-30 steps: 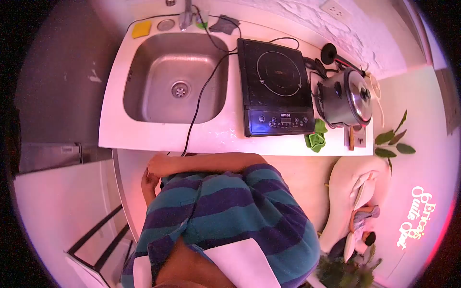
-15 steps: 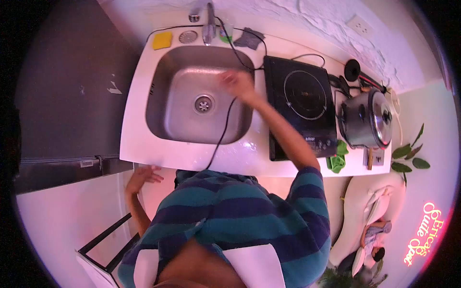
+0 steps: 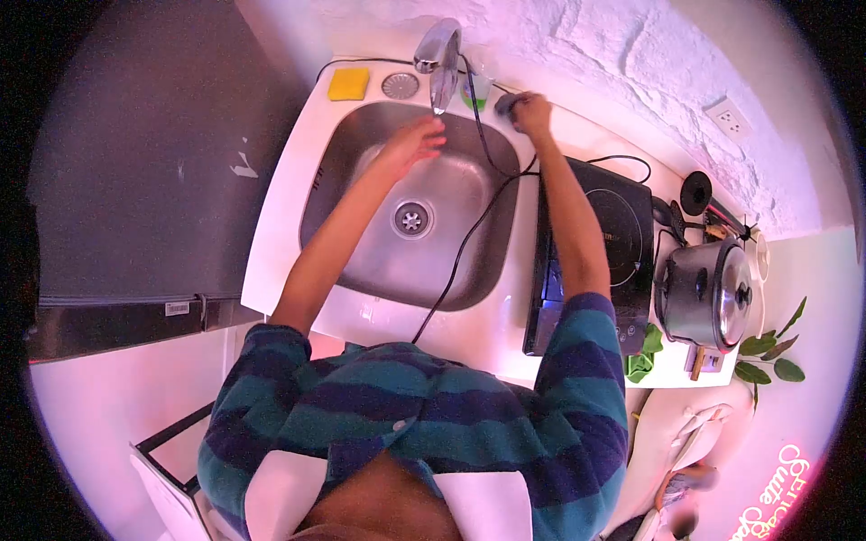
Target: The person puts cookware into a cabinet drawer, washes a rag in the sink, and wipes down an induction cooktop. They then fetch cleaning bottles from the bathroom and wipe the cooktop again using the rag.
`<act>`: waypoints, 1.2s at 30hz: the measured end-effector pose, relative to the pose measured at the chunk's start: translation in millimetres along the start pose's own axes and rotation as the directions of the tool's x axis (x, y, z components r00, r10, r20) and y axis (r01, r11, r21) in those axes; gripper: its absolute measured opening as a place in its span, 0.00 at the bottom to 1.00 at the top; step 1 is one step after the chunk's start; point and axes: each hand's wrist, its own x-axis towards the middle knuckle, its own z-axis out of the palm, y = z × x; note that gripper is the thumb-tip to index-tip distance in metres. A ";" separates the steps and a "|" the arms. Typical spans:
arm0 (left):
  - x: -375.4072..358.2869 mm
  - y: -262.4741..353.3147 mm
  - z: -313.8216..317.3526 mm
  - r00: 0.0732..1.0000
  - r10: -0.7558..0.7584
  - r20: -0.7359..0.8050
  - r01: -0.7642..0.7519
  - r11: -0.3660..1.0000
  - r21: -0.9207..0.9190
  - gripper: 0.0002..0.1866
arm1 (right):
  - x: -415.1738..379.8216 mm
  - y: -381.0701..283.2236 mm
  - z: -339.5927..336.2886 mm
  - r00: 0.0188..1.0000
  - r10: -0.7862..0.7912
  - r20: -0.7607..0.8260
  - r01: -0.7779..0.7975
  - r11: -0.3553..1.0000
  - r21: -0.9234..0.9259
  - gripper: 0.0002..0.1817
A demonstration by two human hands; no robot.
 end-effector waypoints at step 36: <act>-21.4 -36.2 -72.0 0.932 0.345 0.108 -0.322 0.659 0.679 0.22 | -50.0 -172.3 2.9 0.625 -0.305 0.718 0.009 0.923 0.384 0.16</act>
